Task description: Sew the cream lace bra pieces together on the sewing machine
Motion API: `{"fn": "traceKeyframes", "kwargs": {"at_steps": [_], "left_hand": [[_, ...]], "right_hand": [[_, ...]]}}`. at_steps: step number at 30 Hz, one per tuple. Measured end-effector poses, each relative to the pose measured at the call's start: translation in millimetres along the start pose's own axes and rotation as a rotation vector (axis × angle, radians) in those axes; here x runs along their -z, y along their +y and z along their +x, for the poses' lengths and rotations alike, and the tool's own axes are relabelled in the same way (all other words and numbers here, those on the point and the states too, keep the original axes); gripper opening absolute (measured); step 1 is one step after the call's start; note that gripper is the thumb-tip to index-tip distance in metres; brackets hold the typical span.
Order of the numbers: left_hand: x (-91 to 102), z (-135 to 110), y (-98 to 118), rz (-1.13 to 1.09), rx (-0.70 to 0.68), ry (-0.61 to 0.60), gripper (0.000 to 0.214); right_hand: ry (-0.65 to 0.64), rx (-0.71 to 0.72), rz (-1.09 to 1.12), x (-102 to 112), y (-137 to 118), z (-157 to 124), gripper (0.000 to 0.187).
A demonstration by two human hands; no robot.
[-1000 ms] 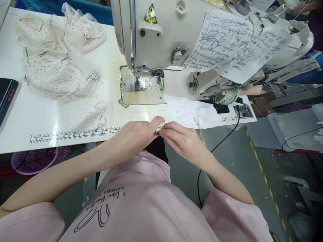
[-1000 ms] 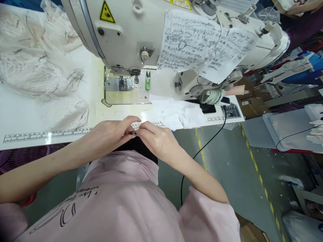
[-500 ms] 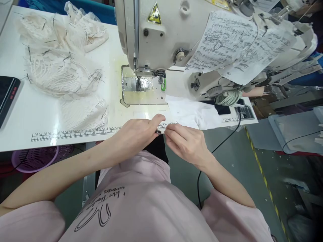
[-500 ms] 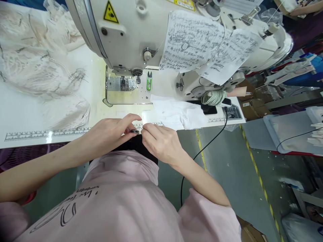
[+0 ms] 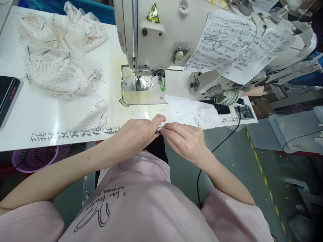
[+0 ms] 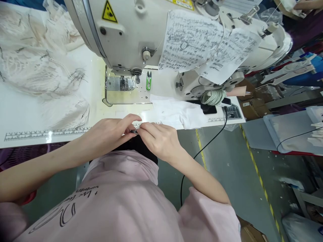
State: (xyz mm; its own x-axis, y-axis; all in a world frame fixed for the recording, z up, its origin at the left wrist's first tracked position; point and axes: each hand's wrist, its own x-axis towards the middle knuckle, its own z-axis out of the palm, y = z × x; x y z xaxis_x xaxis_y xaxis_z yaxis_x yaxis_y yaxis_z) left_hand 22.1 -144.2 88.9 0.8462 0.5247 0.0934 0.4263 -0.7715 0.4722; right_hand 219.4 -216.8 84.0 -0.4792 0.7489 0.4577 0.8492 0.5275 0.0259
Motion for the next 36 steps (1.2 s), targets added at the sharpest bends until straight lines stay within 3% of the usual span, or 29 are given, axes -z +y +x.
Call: {"fn": "traceKeyframes", "kwargs": {"at_steps": [7,11,22,27,36], "left_hand": [[1.3,2.8,2.5,0.037,-0.02,-0.063,0.027],[-0.2,2.8,0.6,0.034,-0.01,-0.036,0.029],[-1.2,-0.3,-3.2,-0.018,-0.015,0.025,0.028],[1.4,0.3,0.2,-0.016,-0.014,0.011,0.027],[0.7,2.4,0.7,-0.016,-0.014,-0.005,0.024]], "right_hand": [[0.026,0.15,-0.18,3.3,-4.6,5.7,0.019],[0.026,0.135,-0.171,2.6,-1.8,2.3,0.021],[-0.057,-0.242,0.403,-1.8,10.0,-1.2,0.011],[-0.085,-0.273,0.578,-3.3,12.2,1.2,0.012],[-0.068,-0.272,0.588,-3.2,11.9,-0.7,0.011]]}}
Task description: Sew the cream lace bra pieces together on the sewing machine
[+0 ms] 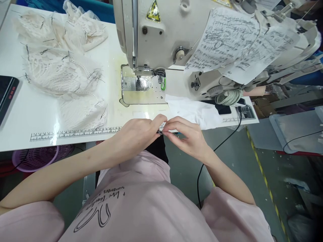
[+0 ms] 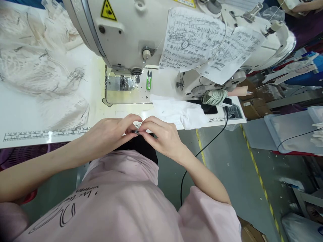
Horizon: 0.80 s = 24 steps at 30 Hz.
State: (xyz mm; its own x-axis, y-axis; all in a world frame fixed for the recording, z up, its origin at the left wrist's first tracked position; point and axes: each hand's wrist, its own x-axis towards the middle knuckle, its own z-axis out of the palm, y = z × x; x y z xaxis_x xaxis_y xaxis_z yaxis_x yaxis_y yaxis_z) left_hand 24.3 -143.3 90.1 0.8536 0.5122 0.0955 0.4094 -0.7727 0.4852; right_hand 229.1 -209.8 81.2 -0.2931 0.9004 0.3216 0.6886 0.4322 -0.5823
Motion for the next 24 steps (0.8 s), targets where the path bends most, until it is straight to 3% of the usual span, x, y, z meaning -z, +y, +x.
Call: {"fn": "traceKeyframes", "kwargs": {"at_steps": [13,24], "left_hand": [[-1.2,1.0,0.9,0.022,0.017,-0.021,0.03],[-1.3,2.4,0.7,0.017,0.023,0.02,0.028]], "right_hand": [[0.011,0.07,-0.207,-2.4,-0.8,-2.1,0.009],[-0.008,0.074,-0.198,4.7,1.6,-4.4,0.009]]}}
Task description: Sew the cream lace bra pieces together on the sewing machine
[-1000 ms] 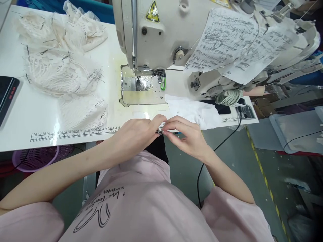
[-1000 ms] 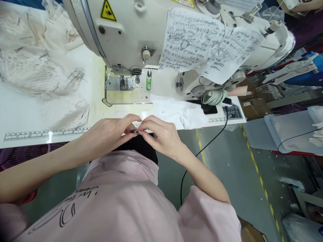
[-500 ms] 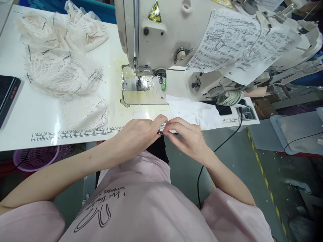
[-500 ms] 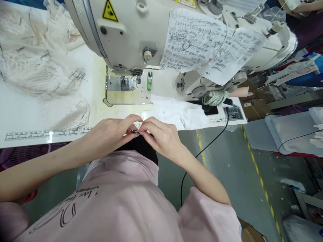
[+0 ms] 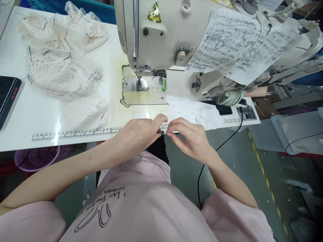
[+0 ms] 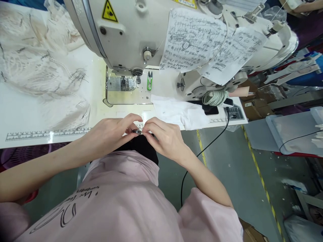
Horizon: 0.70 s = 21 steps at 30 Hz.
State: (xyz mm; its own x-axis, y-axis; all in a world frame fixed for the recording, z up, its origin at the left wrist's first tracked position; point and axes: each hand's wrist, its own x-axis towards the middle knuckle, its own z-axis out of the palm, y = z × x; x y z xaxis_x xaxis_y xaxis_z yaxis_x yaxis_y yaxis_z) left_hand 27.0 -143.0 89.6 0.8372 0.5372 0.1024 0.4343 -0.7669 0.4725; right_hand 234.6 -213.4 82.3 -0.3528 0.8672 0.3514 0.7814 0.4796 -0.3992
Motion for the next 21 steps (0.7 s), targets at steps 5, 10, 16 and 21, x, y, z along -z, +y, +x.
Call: {"fn": "traceKeyframes", "kwargs": {"at_steps": [5,10,16,21], "left_hand": [[-1.7,-2.4,-1.8,-0.01,-0.01,0.026,0.029],[-1.6,-2.4,-1.4,-0.027,-0.001,0.033,0.03],[-2.6,-2.0,-1.5,-0.037,-0.003,0.022,0.03],[-4.4,-0.8,-2.5,-0.055,-0.009,0.035,0.03]], "right_hand": [[0.068,0.0,0.004,-1.1,0.7,-1.6,0.011],[0.112,0.159,-0.235,-3.5,-5.0,0.1,0.012],[0.141,0.282,-0.483,-1.4,-12.5,4.5,0.011],[0.153,0.343,-0.604,-2.6,-14.8,6.2,0.012]]}}
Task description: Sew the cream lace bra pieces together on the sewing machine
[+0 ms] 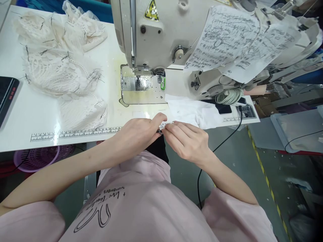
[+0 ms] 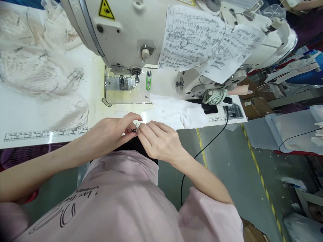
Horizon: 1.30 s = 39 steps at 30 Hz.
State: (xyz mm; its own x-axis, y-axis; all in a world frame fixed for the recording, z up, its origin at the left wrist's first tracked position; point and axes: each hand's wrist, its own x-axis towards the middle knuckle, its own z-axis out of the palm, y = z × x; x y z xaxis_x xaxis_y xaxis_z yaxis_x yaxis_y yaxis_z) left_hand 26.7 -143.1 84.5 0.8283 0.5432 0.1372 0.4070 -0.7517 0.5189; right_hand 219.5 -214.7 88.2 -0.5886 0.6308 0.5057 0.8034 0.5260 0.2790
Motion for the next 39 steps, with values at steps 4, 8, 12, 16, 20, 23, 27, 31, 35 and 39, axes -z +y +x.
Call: {"fn": "traceKeyframes", "kwargs": {"at_steps": [4,8,12,16,20,23,27,31,35,39], "left_hand": [[-0.3,-0.7,-1.3,-0.032,0.017,0.021,0.029],[0.3,-1.0,-3.4,-0.093,0.036,0.01,0.031],[4.0,1.5,-4.8,-0.277,0.105,-0.033,0.031],[7.9,3.9,-9.1,-0.522,0.219,-0.092,0.028],[5.6,3.0,-17.6,-0.67,0.289,-0.126,0.027],[2.2,1.4,-21.2,-0.7,0.317,-0.142,0.027],[-1.6,1.5,-21.9,-0.746,0.343,-0.155,0.028],[-7.0,1.8,-21.1,-0.877,0.39,-0.096,0.026],[-14.1,-0.8,-18.0,-0.905,0.41,0.011,0.031],[-21.5,-4.4,-11.8,-0.966,0.415,0.131,0.029]], "right_hand": [[-0.003,-0.097,0.092,-2.7,2.9,-3.1,0.011],[-0.022,-0.312,0.396,-5.7,6.9,-7.5,0.012],[-0.114,-0.496,0.835,-9.6,3.4,-9.8,0.018],[-0.131,-0.707,1.071,-13.5,-5.5,-9.9,0.013],[-0.183,-0.9,1.292,-17.4,-11.1,-8.2,0.016],[-0.246,-0.982,1.419,-23.1,-13.7,-7.8,0.017],[-0.241,-1.1,1.556,-32.8,-16.0,-8.9,0.024],[-0.213,-1.159,1.723,-38.3,-15.2,-9.4,0.03],[-0.116,-1.171,1.717,-37.0,-16.5,-9.5,0.028],[0.014,-1.084,1.565,-33.2,-21.0,-11.6,0.018]]}}
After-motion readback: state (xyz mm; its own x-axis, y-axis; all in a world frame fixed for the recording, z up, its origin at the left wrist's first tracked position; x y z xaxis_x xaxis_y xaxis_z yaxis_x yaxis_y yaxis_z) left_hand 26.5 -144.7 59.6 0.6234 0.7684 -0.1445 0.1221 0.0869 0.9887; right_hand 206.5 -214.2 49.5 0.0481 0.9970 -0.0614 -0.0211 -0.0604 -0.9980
